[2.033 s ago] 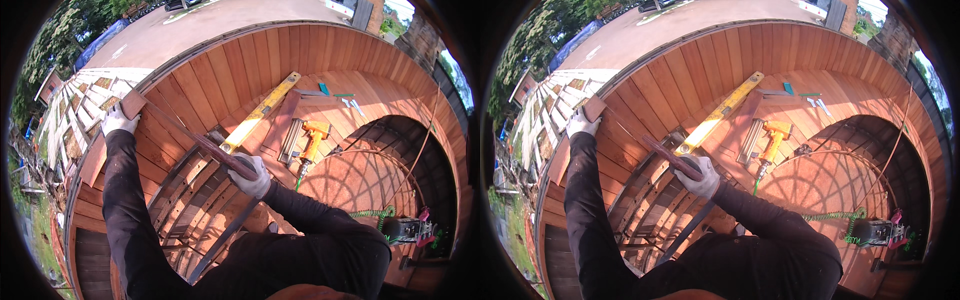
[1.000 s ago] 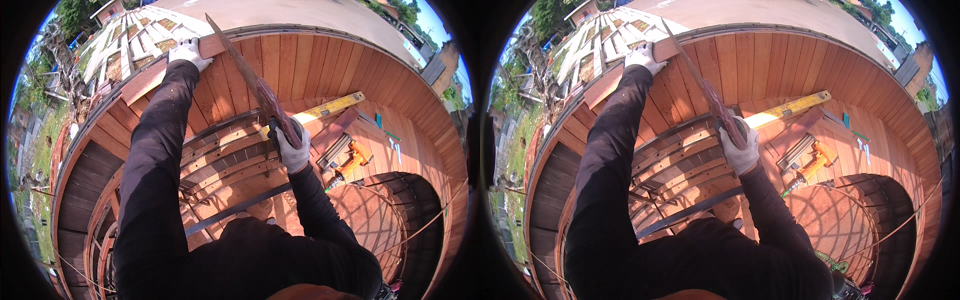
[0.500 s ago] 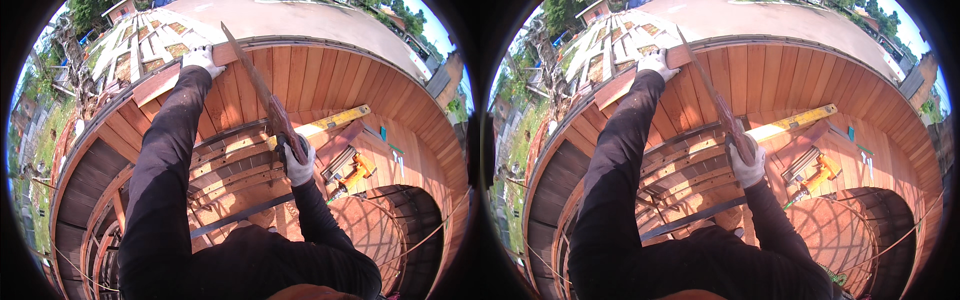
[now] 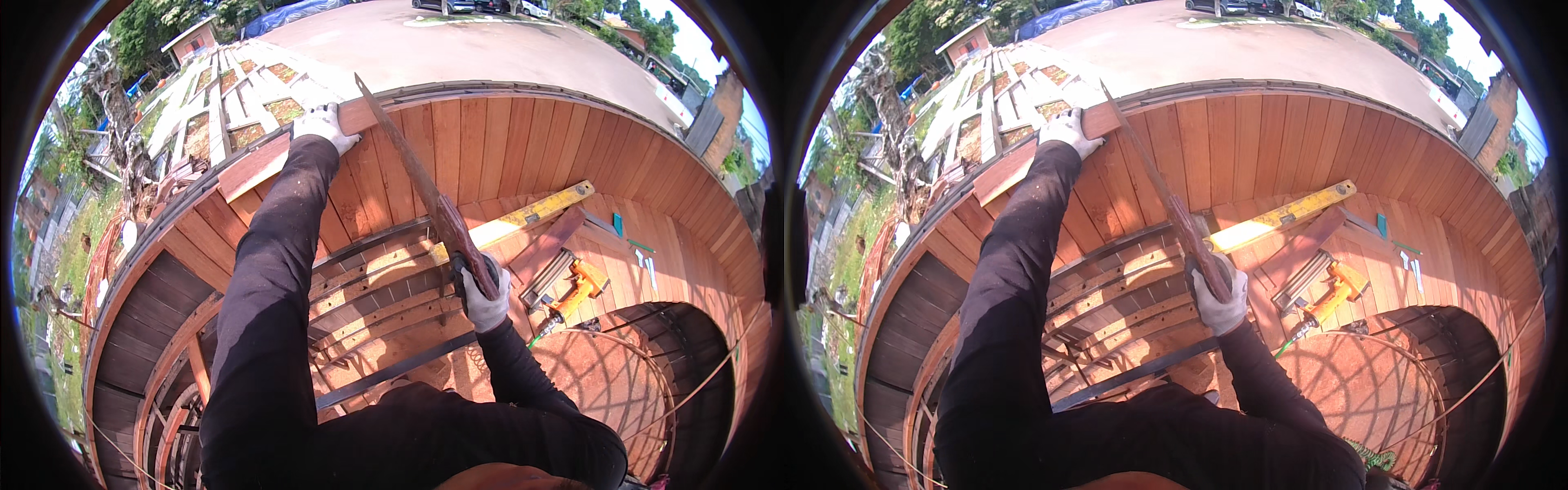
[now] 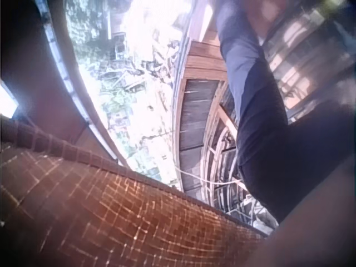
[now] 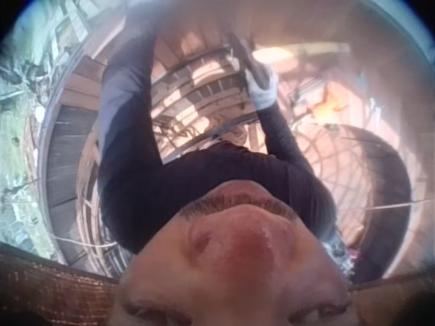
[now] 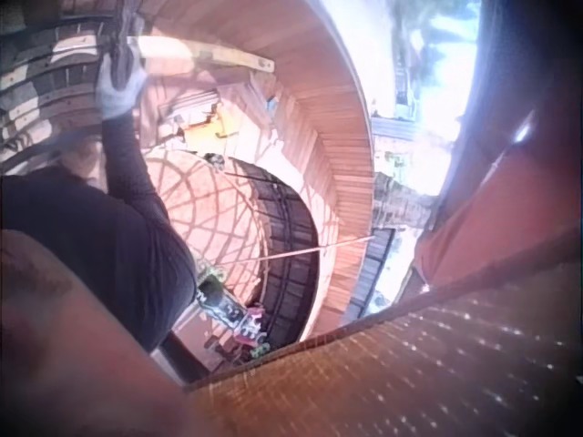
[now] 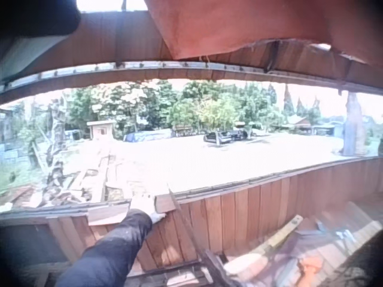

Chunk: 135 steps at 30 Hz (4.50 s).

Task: The person installs wooden siding on a curved roof structure. They use a hand saw to trim a plank to fit the curve, then use a nail gun to fasten it. They also use a level to check alignment and a hammer to adjust the fit.

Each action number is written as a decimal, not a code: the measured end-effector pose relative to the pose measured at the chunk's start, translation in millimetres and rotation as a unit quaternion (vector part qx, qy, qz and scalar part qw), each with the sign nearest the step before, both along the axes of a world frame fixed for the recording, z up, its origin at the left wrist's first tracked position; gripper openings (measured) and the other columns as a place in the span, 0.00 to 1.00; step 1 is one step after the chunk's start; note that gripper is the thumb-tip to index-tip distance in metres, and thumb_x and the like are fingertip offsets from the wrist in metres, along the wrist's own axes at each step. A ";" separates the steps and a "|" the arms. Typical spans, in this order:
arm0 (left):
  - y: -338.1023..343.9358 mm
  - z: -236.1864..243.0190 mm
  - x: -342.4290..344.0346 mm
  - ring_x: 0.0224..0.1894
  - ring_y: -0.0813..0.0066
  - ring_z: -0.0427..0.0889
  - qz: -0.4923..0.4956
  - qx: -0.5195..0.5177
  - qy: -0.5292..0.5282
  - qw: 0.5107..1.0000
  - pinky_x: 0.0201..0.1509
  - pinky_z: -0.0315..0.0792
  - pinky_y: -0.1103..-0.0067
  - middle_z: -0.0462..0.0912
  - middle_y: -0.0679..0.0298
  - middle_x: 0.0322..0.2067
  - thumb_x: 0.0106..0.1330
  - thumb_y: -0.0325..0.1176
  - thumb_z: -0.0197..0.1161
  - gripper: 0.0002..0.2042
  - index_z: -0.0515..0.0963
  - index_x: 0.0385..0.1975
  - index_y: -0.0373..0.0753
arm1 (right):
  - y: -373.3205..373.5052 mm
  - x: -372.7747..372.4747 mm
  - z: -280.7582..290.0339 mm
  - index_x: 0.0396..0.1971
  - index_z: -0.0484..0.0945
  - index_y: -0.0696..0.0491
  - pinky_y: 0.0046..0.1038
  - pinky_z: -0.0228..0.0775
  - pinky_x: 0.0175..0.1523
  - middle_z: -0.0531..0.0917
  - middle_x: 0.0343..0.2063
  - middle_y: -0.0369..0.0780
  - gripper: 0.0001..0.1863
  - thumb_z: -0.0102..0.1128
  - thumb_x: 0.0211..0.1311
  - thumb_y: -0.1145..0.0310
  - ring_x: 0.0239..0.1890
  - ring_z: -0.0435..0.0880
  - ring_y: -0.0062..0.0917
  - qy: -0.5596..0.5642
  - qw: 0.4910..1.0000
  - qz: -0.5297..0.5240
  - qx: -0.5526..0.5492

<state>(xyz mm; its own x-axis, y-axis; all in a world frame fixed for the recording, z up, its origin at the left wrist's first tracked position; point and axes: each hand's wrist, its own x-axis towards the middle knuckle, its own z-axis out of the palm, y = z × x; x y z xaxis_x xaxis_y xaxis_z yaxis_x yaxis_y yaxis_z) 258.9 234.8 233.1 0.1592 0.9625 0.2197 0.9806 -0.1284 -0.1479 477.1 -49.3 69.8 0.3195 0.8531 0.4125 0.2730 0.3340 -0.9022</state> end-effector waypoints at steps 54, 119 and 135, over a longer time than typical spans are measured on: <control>5.3 -9.2 2.7 0.66 0.58 0.72 -0.005 0.068 0.013 0.998 0.70 0.64 0.63 0.74 0.54 0.62 0.55 0.59 0.70 0.48 0.58 0.73 0.41 | -11.2 -2.4 19.5 0.43 0.80 0.57 0.32 0.77 0.40 0.84 0.30 0.44 0.14 0.66 0.59 0.69 0.31 0.85 0.35 -0.034 0.999 -0.013 0.038; 2.6 1.7 -0.1 0.70 0.60 0.68 -0.004 0.030 -0.009 0.999 0.71 0.63 0.64 0.71 0.54 0.65 0.58 0.60 0.67 0.43 0.64 0.69 0.40 | 25.5 -18.9 45.9 0.44 0.79 0.59 0.26 0.75 0.37 0.85 0.28 0.39 0.12 0.65 0.61 0.74 0.29 0.83 0.24 -0.090 0.984 -0.052 0.148; 4.6 -1.0 -1.2 0.65 0.59 0.73 0.012 0.038 0.007 0.999 0.68 0.68 0.65 0.74 0.54 0.62 0.56 0.59 0.70 0.44 0.63 0.68 0.40 | -16.2 1.6 29.7 0.47 0.80 0.58 0.29 0.77 0.44 0.86 0.34 0.43 0.17 0.68 0.58 0.70 0.35 0.87 0.31 -0.016 0.999 -0.005 0.028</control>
